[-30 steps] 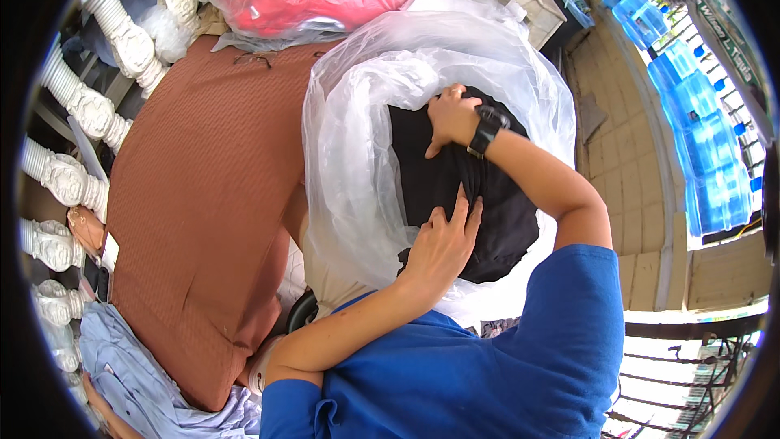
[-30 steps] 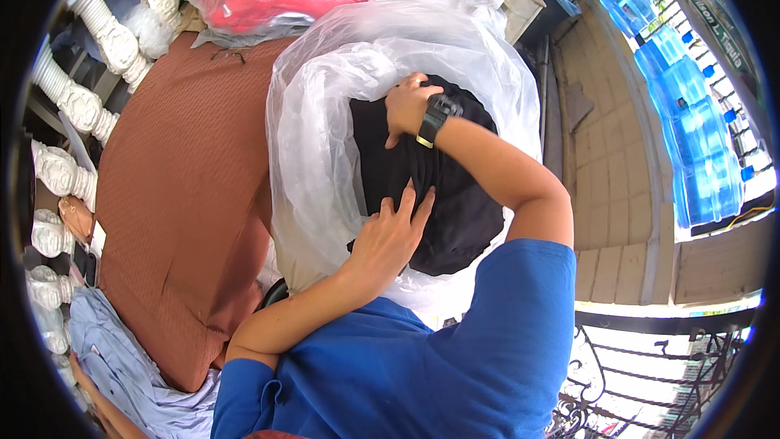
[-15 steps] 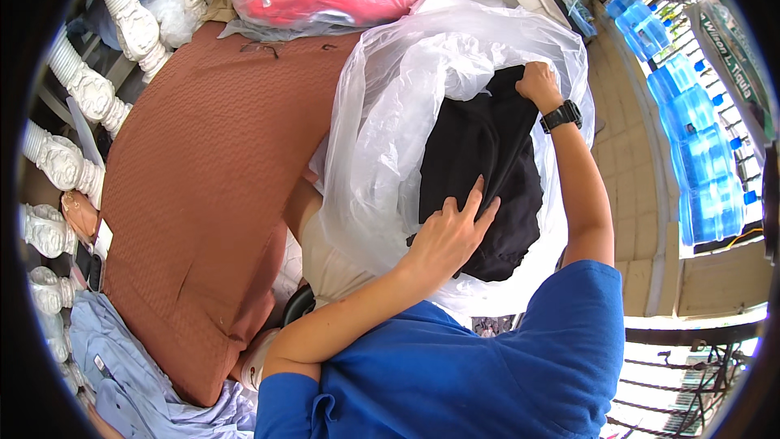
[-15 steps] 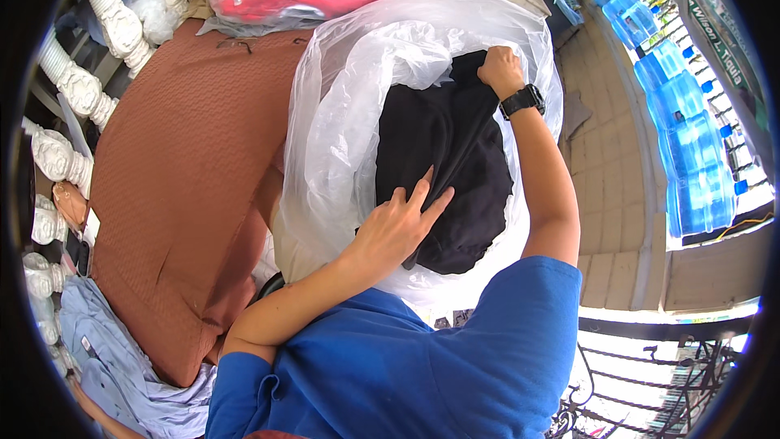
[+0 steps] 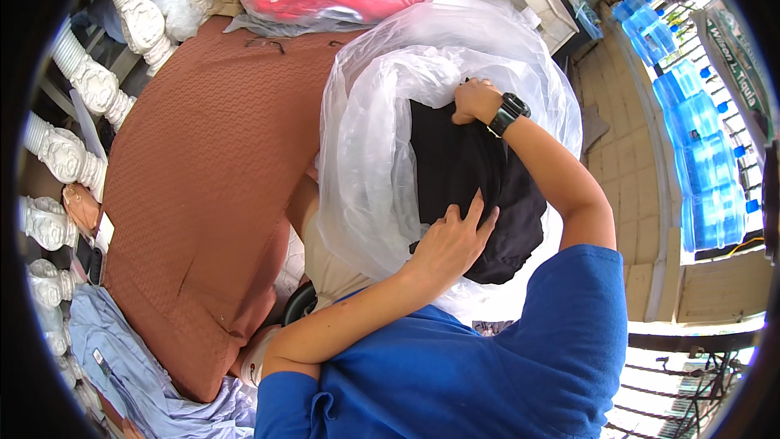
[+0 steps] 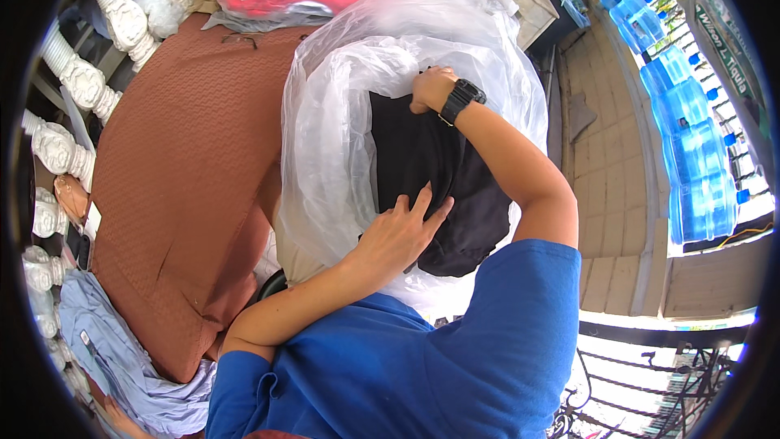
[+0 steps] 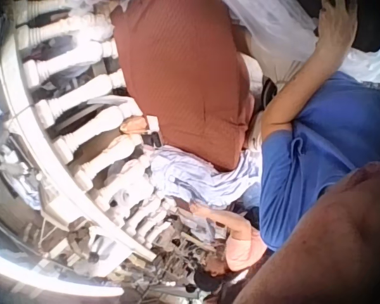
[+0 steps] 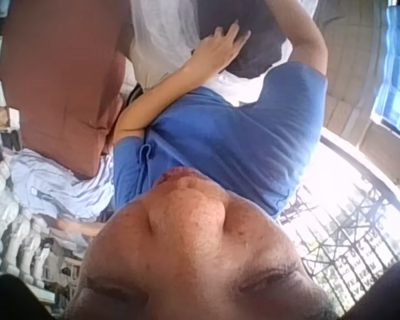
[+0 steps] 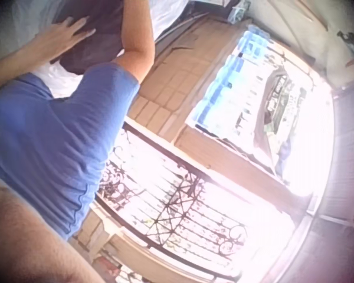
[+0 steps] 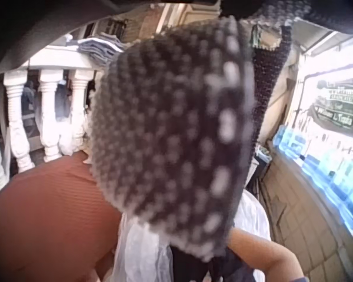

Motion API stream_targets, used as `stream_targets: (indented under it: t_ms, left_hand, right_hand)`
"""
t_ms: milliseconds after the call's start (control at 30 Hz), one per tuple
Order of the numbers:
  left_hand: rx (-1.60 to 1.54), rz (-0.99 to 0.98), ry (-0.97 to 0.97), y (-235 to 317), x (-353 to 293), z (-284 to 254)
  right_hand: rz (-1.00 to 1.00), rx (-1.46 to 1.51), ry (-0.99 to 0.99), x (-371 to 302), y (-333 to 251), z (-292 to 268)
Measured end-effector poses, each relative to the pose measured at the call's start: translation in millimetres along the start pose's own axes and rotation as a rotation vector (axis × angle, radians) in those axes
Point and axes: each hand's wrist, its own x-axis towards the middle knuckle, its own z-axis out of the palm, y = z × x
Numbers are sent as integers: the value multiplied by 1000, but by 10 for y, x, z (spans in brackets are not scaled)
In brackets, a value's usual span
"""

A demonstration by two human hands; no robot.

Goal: The person unfolds a blue collared shirt on a work surface, aligns a cardboard insert and paper sheet, folds the sleeves and body around the inserts, and then slides the folded garment into a plastic shipping bag.

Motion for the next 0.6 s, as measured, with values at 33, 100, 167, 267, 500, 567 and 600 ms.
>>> stream_targets:
  t_ms: [33,100,167,267,500,567,600]
  left_hand:
    - [-12,-1,4,-1,-5,7]
    - [-15,-11,28,-2,-11,-3]
    - [5,-23,34,-22,-17,-9]
    - [-37,-30,53,-84,34,-94]
    - [-828,-119,182,-424,235,-39]
    - [-867,-229,152,-815,154,188]
    - [-833,-312,134,-992,71,332]
  right_hand:
    - [-31,1,39,10,119,50]
    - [-18,27,382,6,367,313]
    - [66,160,429,-116,695,298]
    - [303,261,197,-269,1157,23]
    - [362,284,262,92,1282,169]
    - [300,350,246,384,961,304]
    - [248,399,290,498,787,380]
